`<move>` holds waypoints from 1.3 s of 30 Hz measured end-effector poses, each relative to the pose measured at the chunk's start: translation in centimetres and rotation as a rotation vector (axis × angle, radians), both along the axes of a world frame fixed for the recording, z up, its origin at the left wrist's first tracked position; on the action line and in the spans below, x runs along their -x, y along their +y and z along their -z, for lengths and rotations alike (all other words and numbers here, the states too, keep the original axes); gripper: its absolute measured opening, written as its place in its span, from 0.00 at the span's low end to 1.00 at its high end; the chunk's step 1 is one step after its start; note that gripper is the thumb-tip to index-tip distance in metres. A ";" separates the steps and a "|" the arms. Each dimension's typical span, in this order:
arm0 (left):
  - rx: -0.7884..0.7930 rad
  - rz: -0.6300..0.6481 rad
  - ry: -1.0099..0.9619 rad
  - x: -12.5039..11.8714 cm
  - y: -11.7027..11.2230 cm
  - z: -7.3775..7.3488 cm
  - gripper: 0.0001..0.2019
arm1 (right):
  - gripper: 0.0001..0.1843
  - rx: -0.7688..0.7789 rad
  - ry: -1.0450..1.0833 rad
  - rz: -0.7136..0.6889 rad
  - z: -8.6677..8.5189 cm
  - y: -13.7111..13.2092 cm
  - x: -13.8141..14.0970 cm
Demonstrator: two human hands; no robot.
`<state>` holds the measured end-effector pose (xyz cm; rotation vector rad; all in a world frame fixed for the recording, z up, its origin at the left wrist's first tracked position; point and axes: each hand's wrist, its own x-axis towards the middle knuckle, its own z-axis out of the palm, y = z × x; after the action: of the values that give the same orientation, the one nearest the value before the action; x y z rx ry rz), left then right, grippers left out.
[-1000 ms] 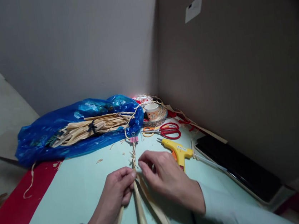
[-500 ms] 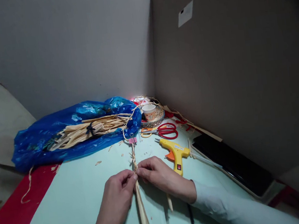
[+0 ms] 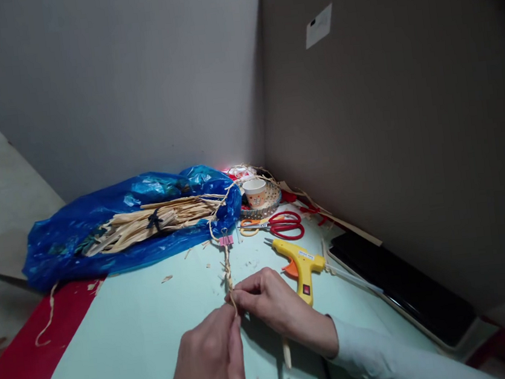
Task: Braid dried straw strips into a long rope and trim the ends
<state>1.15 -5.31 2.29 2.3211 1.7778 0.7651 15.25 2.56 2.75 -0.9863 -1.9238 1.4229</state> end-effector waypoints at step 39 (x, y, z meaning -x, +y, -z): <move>0.480 -0.143 -0.763 0.8 3.4 0.0 0.16 | 0.18 -0.468 -0.568 0.040 -1.8 -1.6 -1.0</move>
<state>0.33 -1.88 2.33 1.3491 1.5389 0.9410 16.30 0.95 4.56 -1.2643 -2.4603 0.6391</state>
